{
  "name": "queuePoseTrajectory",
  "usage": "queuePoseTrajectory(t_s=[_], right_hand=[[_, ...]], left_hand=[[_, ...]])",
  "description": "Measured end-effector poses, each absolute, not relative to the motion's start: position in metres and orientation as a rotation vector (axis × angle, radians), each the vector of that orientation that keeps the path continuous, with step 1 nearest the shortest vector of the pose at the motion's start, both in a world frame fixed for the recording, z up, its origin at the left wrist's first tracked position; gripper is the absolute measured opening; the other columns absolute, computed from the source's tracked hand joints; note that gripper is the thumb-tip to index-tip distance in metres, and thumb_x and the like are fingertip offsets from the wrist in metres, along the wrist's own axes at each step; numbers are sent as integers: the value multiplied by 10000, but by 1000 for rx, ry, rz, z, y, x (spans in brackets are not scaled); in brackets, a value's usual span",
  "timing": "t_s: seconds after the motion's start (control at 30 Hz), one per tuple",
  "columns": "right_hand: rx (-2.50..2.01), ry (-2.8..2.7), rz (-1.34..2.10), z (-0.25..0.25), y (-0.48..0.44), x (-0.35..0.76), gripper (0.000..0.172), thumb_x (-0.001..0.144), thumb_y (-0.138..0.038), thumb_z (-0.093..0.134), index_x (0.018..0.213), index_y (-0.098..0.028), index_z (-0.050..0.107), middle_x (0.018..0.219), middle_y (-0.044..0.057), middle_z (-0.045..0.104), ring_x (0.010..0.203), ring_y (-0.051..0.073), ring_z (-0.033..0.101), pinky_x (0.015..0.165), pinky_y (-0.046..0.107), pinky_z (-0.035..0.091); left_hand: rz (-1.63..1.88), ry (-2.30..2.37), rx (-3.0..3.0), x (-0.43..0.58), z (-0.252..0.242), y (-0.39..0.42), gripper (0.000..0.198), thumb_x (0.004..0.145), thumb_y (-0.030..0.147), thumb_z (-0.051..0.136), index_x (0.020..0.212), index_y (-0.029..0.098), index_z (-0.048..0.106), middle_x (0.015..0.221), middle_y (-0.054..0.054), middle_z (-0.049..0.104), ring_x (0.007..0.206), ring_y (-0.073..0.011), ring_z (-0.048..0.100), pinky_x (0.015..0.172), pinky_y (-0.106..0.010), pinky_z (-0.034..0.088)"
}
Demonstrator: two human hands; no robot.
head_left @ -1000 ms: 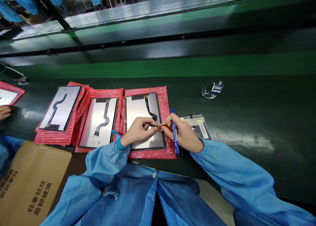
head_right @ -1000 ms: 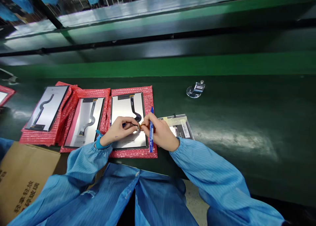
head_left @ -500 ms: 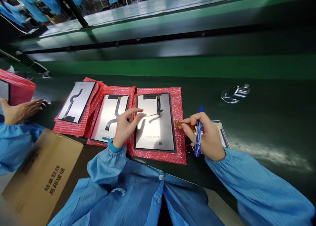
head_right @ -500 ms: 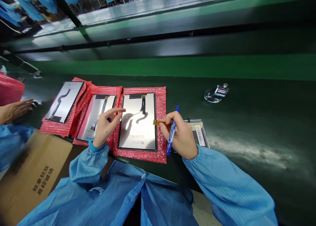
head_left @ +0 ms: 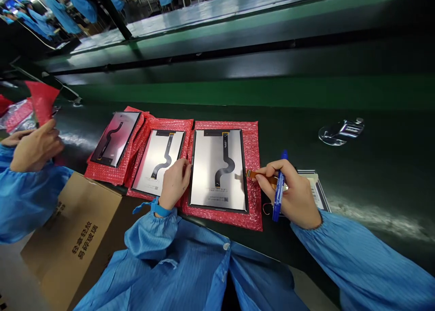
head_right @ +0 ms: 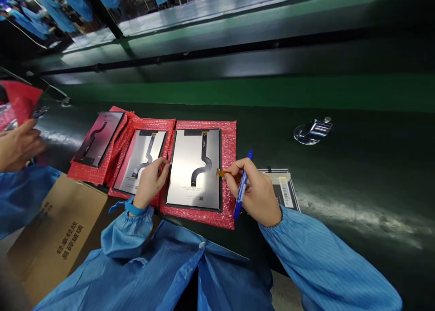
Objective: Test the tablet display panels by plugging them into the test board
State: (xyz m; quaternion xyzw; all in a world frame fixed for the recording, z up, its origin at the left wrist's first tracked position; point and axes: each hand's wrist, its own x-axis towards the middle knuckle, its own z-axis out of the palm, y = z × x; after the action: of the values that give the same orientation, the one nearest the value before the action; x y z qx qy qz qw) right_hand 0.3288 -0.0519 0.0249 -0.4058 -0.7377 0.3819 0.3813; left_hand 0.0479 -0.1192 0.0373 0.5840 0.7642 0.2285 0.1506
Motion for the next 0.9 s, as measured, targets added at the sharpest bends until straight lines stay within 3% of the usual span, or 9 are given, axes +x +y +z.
queuePoseTrajectory(t_s=[0.13,0.23,0.37,0.53,0.63,0.8,0.9], right_hand=[[-1029,-1841,995,25,-52,329,152,921,-301,629,902,-251,487,860,16,713,708,188,724,602,286,531],[-1034,-1836,985,26,-52,328,154,914,-302,635,890,-253,491,871,23,720,725,196,729,619,290,543],[-1031,-1850,967,28,-52,328,157,908,-304,636,873,-256,490,853,23,716,720,202,732,615,293,552],[-1028,-1852,923,28,-52,329,166,901,-311,646,870,-262,491,843,13,721,721,213,740,606,299,563],[-1027,-1860,920,28,-52,329,165,903,-316,647,874,-264,493,851,13,720,749,221,745,625,308,573],[-1071,-1847,928,29,-51,330,151,905,-322,642,890,-261,506,852,20,716,686,213,725,598,320,564],[-1131,-1803,886,30,-49,327,139,900,-324,660,918,-262,537,884,31,724,748,230,730,664,353,579]], left_hand=[[1040,2033,1238,45,40,-116,268,984,364,405,821,220,560,837,-41,606,838,-211,593,750,-334,448],[1128,1909,1027,48,33,-107,278,945,434,500,1013,197,630,975,-59,643,960,-216,610,840,-338,489],[1162,1904,950,42,29,-101,568,778,477,725,1212,129,612,961,-77,659,882,-207,626,786,-322,493],[1254,1933,836,-24,60,-118,745,622,549,834,1216,147,629,832,-44,684,722,-193,620,638,-294,459],[1234,2078,840,-76,71,-127,702,588,528,850,1144,147,656,804,-34,676,736,-193,609,655,-288,452],[751,2463,1237,-109,69,-129,344,784,436,681,983,156,704,671,-33,630,724,-233,599,669,-310,405],[549,2773,1472,-84,85,-127,279,899,368,558,1013,171,719,804,-85,706,754,-261,624,691,-335,394]])
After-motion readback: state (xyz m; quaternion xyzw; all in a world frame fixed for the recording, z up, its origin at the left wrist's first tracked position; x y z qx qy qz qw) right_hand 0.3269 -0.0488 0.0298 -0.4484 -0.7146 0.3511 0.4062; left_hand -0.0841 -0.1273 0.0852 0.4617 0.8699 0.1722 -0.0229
